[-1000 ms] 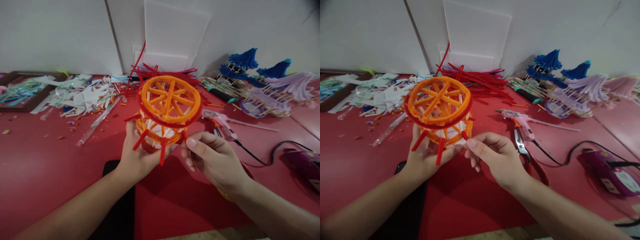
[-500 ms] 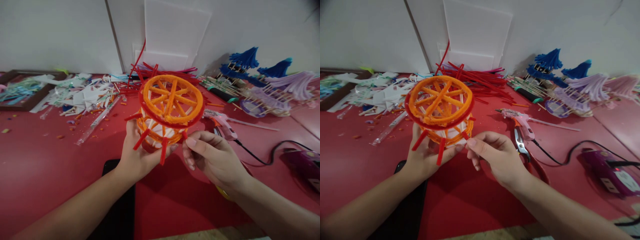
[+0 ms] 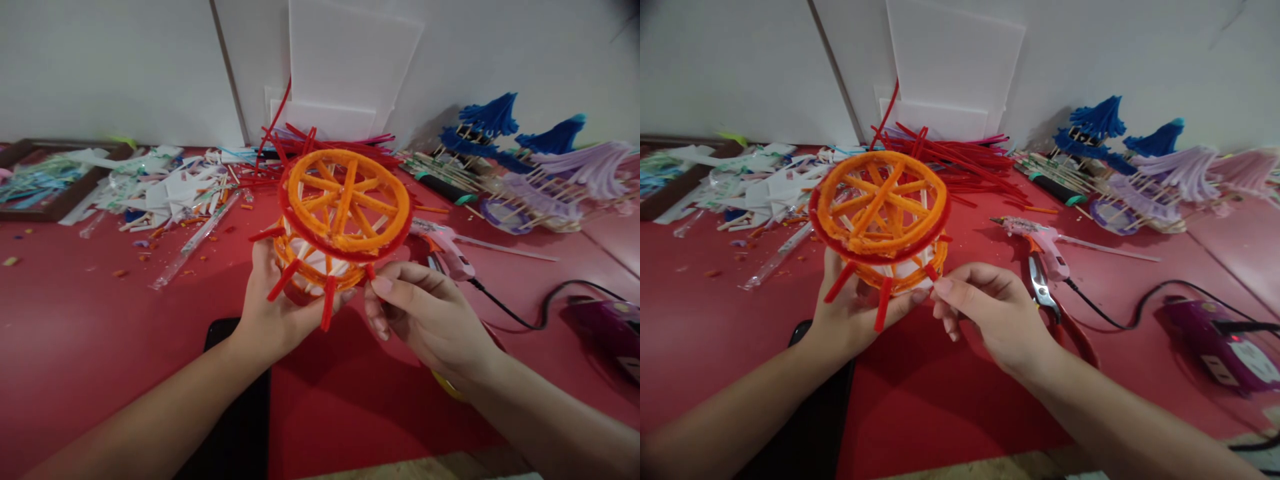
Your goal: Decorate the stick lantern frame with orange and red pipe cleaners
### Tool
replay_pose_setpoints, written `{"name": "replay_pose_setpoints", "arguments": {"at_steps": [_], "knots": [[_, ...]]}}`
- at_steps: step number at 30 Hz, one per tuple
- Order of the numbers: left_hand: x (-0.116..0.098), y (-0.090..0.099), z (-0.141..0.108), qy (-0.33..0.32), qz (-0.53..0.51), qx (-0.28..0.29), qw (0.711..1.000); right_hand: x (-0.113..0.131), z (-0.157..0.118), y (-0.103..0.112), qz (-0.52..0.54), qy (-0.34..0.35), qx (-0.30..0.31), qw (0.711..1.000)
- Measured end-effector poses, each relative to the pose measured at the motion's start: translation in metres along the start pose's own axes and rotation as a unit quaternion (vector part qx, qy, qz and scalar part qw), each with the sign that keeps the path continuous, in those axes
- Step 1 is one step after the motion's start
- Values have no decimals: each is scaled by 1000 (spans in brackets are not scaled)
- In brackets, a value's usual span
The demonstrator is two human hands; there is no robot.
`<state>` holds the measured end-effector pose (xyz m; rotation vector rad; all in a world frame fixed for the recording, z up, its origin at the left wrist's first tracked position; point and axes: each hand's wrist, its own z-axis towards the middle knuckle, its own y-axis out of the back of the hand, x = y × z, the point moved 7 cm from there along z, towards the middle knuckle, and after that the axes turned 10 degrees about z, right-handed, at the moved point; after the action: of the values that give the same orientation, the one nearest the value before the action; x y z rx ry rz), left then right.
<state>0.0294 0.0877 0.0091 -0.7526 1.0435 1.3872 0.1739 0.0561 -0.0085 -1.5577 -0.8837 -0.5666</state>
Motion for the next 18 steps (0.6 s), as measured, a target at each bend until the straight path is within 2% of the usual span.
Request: {"name": "replay_pose_setpoints", "arguments": {"at_steps": [7, 12, 15, 18], "knots": [[0, -1, 1, 15, -22, 10, 1000, -1, 1, 0, -8, -4, 6, 1000], [-1, -1, 2, 58, -2, 13, 998, 1, 1, 2, -19, 7, 4, 1000], [-1, 1, 1, 84, 35, 25, 995, 9, 2, 7, -42, 63, -18, 997], [-3, -5, 0, 85, -19, 90, 992, 20, 1, 13, -92, 135, -64, 985]]}}
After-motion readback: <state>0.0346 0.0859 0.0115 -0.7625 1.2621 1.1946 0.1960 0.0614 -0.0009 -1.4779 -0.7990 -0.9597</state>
